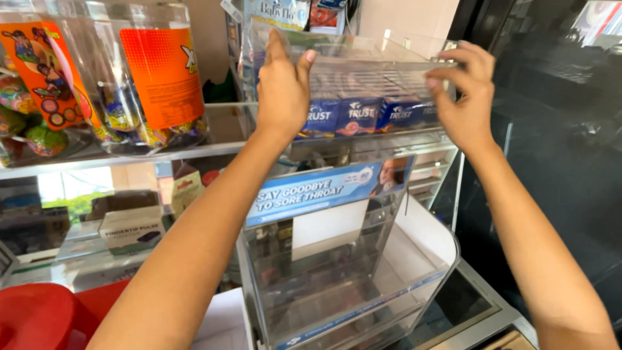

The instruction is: Organize and restock various small consumer goods such as batteries, lozenges, and condoms into display cases and shelves.

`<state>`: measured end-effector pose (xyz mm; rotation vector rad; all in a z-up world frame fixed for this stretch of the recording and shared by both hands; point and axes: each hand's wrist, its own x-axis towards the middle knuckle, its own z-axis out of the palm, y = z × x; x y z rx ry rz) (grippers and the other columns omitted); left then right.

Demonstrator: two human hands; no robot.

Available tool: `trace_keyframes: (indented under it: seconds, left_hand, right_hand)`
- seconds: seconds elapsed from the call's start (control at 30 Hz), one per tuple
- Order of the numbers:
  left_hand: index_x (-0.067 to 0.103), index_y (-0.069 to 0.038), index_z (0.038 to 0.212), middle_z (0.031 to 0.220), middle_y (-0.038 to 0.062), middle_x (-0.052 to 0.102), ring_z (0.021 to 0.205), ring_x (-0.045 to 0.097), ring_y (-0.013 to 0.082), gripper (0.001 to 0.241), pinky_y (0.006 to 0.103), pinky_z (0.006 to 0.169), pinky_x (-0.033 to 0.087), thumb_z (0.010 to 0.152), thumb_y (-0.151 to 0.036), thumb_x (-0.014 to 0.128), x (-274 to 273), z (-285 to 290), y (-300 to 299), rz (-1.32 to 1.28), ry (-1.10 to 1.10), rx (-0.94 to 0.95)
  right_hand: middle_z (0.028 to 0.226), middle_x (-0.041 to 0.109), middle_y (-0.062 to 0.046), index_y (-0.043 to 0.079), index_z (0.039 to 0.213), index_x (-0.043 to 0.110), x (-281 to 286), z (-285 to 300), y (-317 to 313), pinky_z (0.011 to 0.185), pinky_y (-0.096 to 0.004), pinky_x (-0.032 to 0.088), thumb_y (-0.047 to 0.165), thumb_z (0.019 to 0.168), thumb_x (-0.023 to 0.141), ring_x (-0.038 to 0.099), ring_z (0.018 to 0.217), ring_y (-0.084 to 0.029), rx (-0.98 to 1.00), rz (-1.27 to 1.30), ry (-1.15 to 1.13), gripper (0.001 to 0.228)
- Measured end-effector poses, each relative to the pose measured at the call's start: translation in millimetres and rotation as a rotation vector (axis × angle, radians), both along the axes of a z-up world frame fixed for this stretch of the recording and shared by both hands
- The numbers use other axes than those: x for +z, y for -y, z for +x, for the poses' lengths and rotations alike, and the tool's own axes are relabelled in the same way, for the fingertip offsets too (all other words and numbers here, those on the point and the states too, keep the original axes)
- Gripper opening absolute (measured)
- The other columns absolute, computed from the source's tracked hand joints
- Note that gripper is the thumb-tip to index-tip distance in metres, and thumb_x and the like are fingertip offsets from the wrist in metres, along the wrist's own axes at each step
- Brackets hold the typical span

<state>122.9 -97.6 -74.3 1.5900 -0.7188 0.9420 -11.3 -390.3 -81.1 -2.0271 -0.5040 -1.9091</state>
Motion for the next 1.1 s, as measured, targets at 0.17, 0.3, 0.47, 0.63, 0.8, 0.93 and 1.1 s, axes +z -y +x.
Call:
trace_keyframes:
  seconds: [0.17, 0.3, 0.47, 0.63, 0.8, 0.93, 1.1]
  left_hand:
    - [0.034, 0.012, 0.149, 0.133, 0.037, 0.059, 0.117, 0.062, 0.0523, 0.071, 0.0511, 0.098, 0.053, 0.103, -0.030, 0.067, -4, 2, 0, 0.009, 0.015, 0.010]
    - [0.035, 0.012, 0.149, 0.132, 0.037, 0.060, 0.116, 0.063, 0.0522, 0.070, 0.0512, 0.097, 0.053, 0.103, -0.029, 0.067, -4, 5, 1, 0.006, 0.032, 0.018]
    - [0.035, 0.011, 0.149, 0.131, 0.036, 0.061, 0.114, 0.063, 0.0521, 0.070, 0.0517, 0.095, 0.054, 0.103, -0.030, 0.067, -4, 1, 0, 0.003, 0.022, 0.035]
    - [0.036, 0.012, 0.148, 0.134, 0.035, 0.060, 0.113, 0.063, 0.0532, 0.068, 0.0532, 0.095, 0.054, 0.104, -0.029, 0.068, -10, 12, 4, 0.014, 0.085, 0.063]
    - [0.036, 0.011, 0.148, 0.135, 0.034, 0.060, 0.113, 0.063, 0.0533, 0.068, 0.0542, 0.094, 0.054, 0.104, -0.029, 0.069, -9, 11, 3, 0.017, 0.105, 0.069]
    - [0.036, 0.008, 0.150, 0.131, 0.033, 0.063, 0.111, 0.062, 0.0538, 0.067, 0.0551, 0.092, 0.053, 0.104, -0.028, 0.069, -7, 2, -1, 0.026, 0.077, 0.043]
    - [0.034, 0.007, 0.151, 0.129, 0.033, 0.064, 0.110, 0.063, 0.0535, 0.069, 0.0549, 0.092, 0.054, 0.104, -0.029, 0.070, -9, 10, 2, 0.028, 0.065, 0.047]
  right_hand:
    - [0.152, 0.057, -0.005, 0.014, 0.109, 0.081, 8, -16, -31, 0.126, -0.051, 0.029, 0.009, 0.088, 0.087, 0.030, 0.150, -0.039, -0.186, -0.401, -0.369, 0.022]
    - [0.156, 0.053, -0.004, 0.016, 0.108, 0.083, 14, -10, -36, 0.127, -0.052, 0.023, 0.011, 0.087, 0.087, 0.027, 0.152, -0.038, -0.269, -0.508, -0.398, 0.022]
    - [0.158, 0.052, -0.003, 0.015, 0.100, 0.082, 17, 0, -37, 0.123, -0.053, 0.022, 0.015, 0.089, 0.086, 0.028, 0.151, -0.038, -0.345, -0.541, -0.419, 0.012]
    - [0.148, 0.050, -0.002, 0.014, 0.099, 0.082, 18, 2, -41, 0.121, -0.053, 0.024, 0.018, 0.092, 0.086, 0.030, 0.146, -0.037, -0.389, -0.578, -0.402, 0.009]
    - [0.139, 0.048, -0.002, 0.013, 0.098, 0.082, 21, 8, -37, 0.116, -0.050, 0.027, 0.019, 0.095, 0.085, 0.034, 0.137, -0.034, -0.384, -0.571, -0.422, 0.007]
    - [0.134, 0.047, -0.004, 0.012, 0.096, 0.082, 23, 12, -33, 0.112, -0.048, 0.029, 0.018, 0.095, 0.085, 0.035, 0.133, -0.033, -0.367, -0.584, -0.441, 0.007]
    - [0.132, 0.048, -0.004, 0.011, 0.095, 0.083, 26, 12, -31, 0.108, -0.047, 0.030, 0.020, 0.093, 0.087, 0.035, 0.130, -0.033, -0.372, -0.598, -0.451, 0.010]
